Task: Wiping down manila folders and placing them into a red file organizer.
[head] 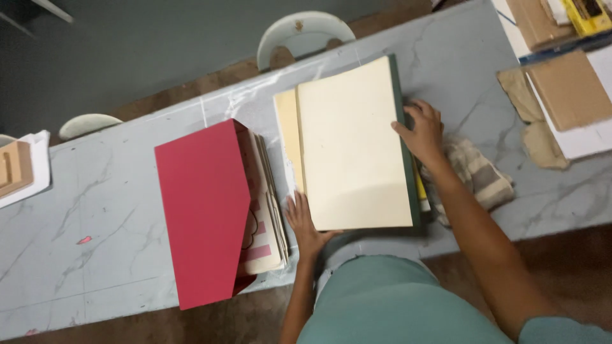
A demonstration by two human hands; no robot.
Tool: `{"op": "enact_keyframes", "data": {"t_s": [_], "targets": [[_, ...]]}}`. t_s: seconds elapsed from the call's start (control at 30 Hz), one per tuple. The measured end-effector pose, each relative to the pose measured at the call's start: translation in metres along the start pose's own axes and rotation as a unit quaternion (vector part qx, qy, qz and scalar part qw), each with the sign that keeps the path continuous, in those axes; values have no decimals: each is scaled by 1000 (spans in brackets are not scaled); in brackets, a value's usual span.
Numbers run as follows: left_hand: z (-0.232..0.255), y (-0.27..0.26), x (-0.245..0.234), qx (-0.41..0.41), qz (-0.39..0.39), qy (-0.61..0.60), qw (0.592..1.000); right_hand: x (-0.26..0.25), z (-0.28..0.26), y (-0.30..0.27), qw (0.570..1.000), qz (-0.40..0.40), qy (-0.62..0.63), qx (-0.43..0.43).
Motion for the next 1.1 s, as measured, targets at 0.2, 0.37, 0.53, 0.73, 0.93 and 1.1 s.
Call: {"op": "enact_keyframes", "data": {"t_s": [0.2,0.37,0.53,0.73,0.93,1.1], "targets": [[33,6,-46,-7,26,39,999,-82,-123,-9,898,3,439,-43],[82,38,-118,0,26,-292,956,-198,-174,-44,890,153,346,-255],[4,57,-89,-68,42,-822,564,-180,-210,-77,713,3,357,-603],[-17,34,-9,-389,95,-744,535,-82,-102,-114,910,-30,95,-403],[-9,15,16,-414,129,-738,517,-72,47,-159,987,40,-118,-103],[-36,10,31,-348,131,-753,544,-44,143,-144,958,84,-274,9]]}}
Point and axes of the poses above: each hand's wrist, its own y-axis towards the middle knuckle, its own x-axis out of the palm, z = x × y, the point moved 10 cm from there along y, towards the middle knuckle, and after that the axes turned 1 degree about y, right-handed, at the moved point
